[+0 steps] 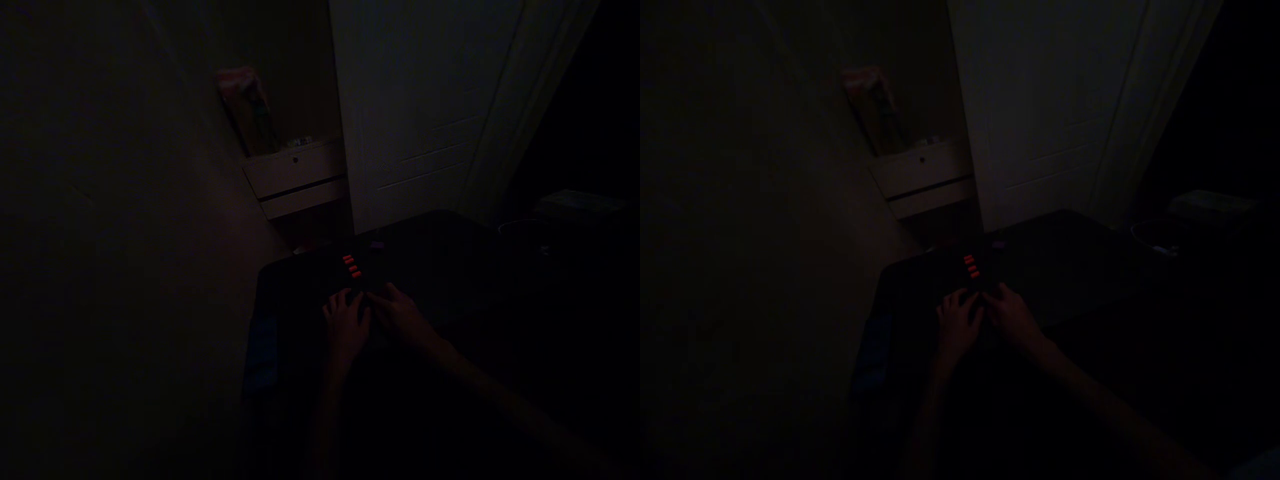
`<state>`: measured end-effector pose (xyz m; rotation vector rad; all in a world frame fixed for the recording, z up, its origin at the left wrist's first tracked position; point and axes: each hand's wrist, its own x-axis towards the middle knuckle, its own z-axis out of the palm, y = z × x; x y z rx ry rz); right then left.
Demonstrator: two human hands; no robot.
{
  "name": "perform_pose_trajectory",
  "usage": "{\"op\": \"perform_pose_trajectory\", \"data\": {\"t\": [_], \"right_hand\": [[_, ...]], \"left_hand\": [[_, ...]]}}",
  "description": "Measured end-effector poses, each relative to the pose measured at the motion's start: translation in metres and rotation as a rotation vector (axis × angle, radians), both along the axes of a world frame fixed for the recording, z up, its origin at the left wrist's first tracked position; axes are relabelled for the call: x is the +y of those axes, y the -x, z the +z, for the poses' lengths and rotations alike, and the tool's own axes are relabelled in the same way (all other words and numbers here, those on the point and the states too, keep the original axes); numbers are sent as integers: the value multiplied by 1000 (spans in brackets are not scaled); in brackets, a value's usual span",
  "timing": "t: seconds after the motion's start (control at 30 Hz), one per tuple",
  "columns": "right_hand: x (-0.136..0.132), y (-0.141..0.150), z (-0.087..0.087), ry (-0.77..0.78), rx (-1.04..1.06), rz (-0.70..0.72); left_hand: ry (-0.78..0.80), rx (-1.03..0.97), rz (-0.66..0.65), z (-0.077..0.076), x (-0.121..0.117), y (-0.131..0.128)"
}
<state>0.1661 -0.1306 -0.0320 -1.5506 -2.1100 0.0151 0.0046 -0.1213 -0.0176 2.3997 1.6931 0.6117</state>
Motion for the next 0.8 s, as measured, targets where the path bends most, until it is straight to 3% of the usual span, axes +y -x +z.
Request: {"op": "perform_pose_trajectory", "data": {"t": [0.27,0.8], "right_hand": [[1,-2,-6,0,143,-39],[0,-2,-4,-22,92,-10]], "left_hand": [[5,-4,0,-1,0,0],[-14,7,-3,-1,0,1]]}}
